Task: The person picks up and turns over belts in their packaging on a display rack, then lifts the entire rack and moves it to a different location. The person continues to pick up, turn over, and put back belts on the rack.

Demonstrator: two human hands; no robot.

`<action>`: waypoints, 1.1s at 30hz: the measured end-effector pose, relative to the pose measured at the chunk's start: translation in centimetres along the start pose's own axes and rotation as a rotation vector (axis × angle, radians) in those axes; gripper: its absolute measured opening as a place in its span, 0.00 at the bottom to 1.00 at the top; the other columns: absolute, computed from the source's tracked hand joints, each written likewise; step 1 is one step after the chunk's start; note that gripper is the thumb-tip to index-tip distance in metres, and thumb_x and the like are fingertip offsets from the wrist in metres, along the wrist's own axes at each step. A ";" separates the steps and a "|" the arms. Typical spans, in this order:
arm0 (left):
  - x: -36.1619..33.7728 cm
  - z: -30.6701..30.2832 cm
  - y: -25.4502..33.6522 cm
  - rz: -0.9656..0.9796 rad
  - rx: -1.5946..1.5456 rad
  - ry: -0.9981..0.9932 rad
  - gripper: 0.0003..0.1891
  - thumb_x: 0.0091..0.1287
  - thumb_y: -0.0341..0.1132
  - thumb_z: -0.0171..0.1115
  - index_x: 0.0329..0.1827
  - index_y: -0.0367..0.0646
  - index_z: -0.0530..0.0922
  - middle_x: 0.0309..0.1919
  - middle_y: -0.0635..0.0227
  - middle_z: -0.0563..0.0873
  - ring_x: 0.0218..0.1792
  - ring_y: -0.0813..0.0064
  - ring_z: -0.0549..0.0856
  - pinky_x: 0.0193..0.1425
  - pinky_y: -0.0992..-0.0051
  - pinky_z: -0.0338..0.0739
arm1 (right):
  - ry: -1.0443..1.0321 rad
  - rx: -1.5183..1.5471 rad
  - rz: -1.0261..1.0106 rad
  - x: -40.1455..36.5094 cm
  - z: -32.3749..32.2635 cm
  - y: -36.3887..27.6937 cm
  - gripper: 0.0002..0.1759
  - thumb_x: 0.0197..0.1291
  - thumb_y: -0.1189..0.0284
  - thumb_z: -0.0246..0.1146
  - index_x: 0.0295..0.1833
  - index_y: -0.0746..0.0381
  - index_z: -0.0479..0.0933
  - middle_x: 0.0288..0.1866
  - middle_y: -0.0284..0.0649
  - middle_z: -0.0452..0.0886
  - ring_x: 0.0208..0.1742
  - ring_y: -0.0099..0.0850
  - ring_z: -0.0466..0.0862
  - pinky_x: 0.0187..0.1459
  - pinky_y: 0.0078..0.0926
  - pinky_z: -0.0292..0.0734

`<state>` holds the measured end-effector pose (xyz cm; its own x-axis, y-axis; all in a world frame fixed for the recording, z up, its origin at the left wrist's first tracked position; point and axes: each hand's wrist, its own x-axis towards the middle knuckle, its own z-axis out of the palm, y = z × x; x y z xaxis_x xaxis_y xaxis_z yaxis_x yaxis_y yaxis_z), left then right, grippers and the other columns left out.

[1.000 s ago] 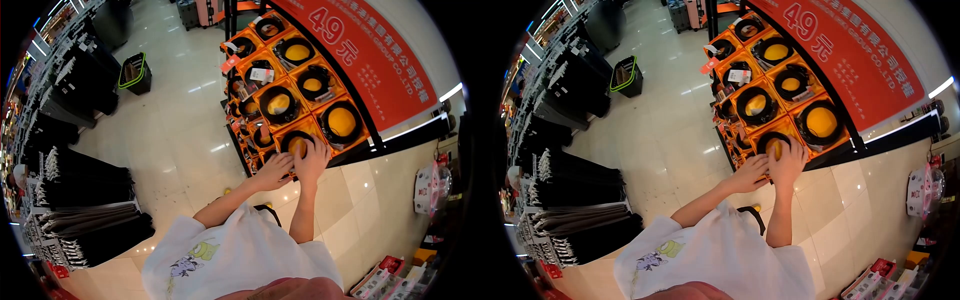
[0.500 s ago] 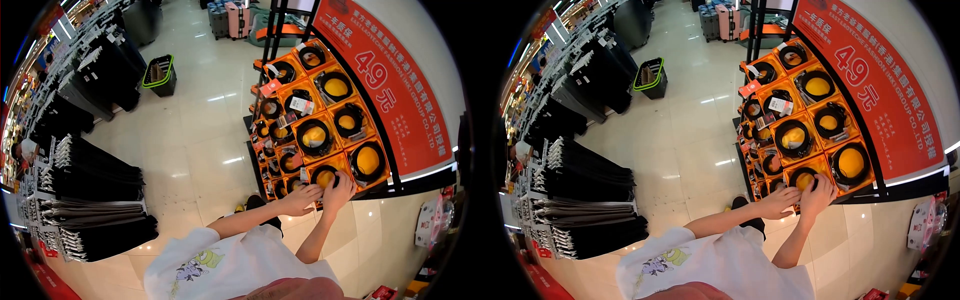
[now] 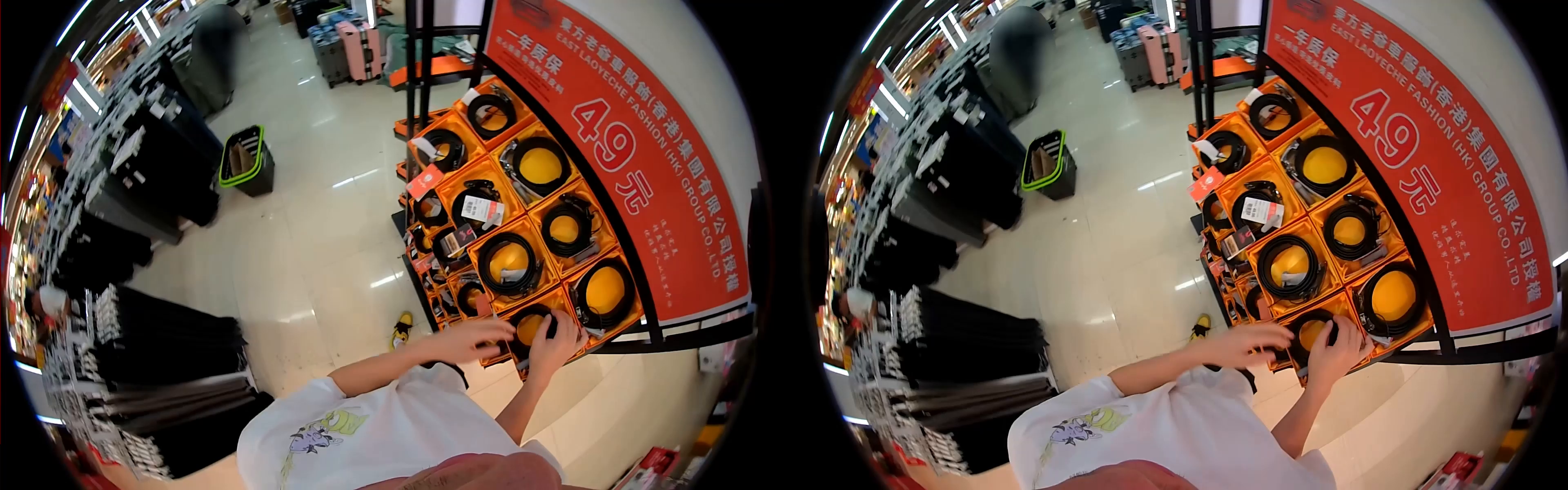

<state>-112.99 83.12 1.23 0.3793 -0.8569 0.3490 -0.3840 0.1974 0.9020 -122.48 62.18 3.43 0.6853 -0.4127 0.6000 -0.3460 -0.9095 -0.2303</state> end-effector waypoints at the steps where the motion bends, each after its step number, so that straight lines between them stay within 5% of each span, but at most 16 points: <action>1: 0.6 -3.0 0.3 -0.048 -0.016 0.027 0.18 0.74 0.30 0.64 0.65 0.38 0.81 0.66 0.57 0.83 0.66 0.54 0.83 0.69 0.62 0.77 | 0.009 0.011 0.018 0.1 -0.2 -0.2 0.07 0.69 0.72 0.66 0.49 0.61 0.84 0.49 0.37 0.89 0.52 0.36 0.84 0.73 0.47 0.61; 5: 2.8 -11.4 -0.7 0.029 0.172 0.397 0.14 0.72 0.25 0.64 0.59 0.37 0.82 0.59 0.58 0.86 0.57 0.58 0.86 0.64 0.64 0.80 | 0.075 0.050 0.076 0.7 0.0 -1.2 0.05 0.67 0.74 0.67 0.46 0.61 0.84 0.45 0.36 0.89 0.49 0.36 0.84 0.71 0.47 0.62; 11: 6.4 -18.9 -2.2 0.024 0.462 0.623 0.17 0.69 0.24 0.66 0.60 0.41 0.82 0.65 0.58 0.82 0.67 0.55 0.80 0.69 0.64 0.74 | 0.284 0.515 0.408 1.5 0.6 -2.2 0.04 0.69 0.79 0.63 0.42 0.68 0.83 0.43 0.44 0.88 0.45 0.38 0.83 0.53 0.35 0.76; 14: 8.7 -20.3 -4.4 0.012 0.679 0.627 0.19 0.70 0.29 0.68 0.63 0.40 0.80 0.69 0.55 0.77 0.70 0.48 0.76 0.74 0.57 0.71 | 0.334 0.493 0.358 4.2 0.7 -4.4 0.03 0.68 0.81 0.64 0.41 0.69 0.83 0.41 0.45 0.88 0.40 0.39 0.84 0.44 0.33 0.79; 15: 9.1 -20.3 -6.0 -0.015 0.691 0.590 0.20 0.70 0.30 0.68 0.64 0.40 0.79 0.71 0.54 0.76 0.71 0.47 0.75 0.74 0.56 0.70 | 0.348 0.448 0.250 4.5 1.2 -4.4 0.05 0.73 0.80 0.61 0.43 0.70 0.81 0.42 0.43 0.86 0.37 0.28 0.81 0.40 0.24 0.75; 20: 10.2 -19.9 -10.7 -0.072 0.809 0.475 0.28 0.70 0.36 0.70 0.72 0.41 0.75 0.79 0.50 0.68 0.74 0.43 0.71 0.75 0.51 0.68 | 0.240 0.758 0.271 6.0 3.3 -8.2 0.04 0.70 0.82 0.62 0.40 0.71 0.79 0.40 0.46 0.86 0.37 0.30 0.83 0.41 0.25 0.78; 33: 9.4 -20.5 -12.8 -0.013 0.761 0.467 0.31 0.66 0.38 0.70 0.73 0.40 0.76 0.78 0.45 0.68 0.74 0.42 0.72 0.75 0.50 0.68 | 0.046 0.858 0.288 10.3 9.2 -14.6 0.01 0.64 0.84 0.64 0.38 0.71 0.81 0.36 0.48 0.87 0.36 0.41 0.86 0.44 0.33 0.82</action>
<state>-87.26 82.35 -1.83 0.6275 -0.5431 0.5580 -0.7694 -0.3226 0.5513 -104.50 70.75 5.91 0.6137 -0.6440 0.4567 0.1090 -0.5038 -0.8569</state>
